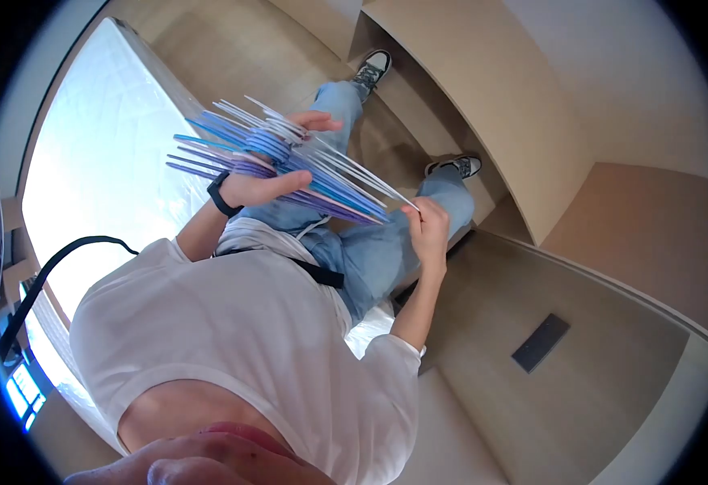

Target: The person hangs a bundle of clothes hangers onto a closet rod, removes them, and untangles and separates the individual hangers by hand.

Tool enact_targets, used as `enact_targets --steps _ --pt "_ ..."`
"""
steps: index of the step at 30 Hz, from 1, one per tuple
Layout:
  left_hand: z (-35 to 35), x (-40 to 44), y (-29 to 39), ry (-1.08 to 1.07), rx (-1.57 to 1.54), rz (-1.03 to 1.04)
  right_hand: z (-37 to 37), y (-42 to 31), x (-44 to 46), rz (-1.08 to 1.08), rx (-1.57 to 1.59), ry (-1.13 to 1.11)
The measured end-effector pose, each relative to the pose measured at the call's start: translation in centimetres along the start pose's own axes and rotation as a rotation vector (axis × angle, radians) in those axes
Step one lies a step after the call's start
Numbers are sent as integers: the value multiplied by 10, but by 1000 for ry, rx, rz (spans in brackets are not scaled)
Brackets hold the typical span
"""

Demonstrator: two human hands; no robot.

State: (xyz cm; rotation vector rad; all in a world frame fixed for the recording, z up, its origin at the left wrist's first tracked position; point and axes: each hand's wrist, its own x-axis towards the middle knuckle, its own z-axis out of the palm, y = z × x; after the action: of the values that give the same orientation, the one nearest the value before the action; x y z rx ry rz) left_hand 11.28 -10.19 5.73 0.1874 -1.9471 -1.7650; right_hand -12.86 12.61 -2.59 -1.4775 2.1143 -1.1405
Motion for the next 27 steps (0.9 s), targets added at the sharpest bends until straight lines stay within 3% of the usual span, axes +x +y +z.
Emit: enact_targets --steps 2,3,7,10,18,27 --pt "1 -1 2 -6 39 -111 -7 1 -3 91 -85 -115" --pt "-4 1 7 -72 250 -78 -11 -3 -3 139 -129 -176" --pt "-1 1 0 -86 358 234 -10 -20 4 -76 -124 -78" --pt "-7 -4 -14 -78 50 250 3 -29 8 -104 -84 -72" --pt "-9 -2 -2 -101 -335 179 20 -41 14 -113 63 -43" --pt "-4 3 2 -188 -361 140 18 -51 22 -135 350 -228"
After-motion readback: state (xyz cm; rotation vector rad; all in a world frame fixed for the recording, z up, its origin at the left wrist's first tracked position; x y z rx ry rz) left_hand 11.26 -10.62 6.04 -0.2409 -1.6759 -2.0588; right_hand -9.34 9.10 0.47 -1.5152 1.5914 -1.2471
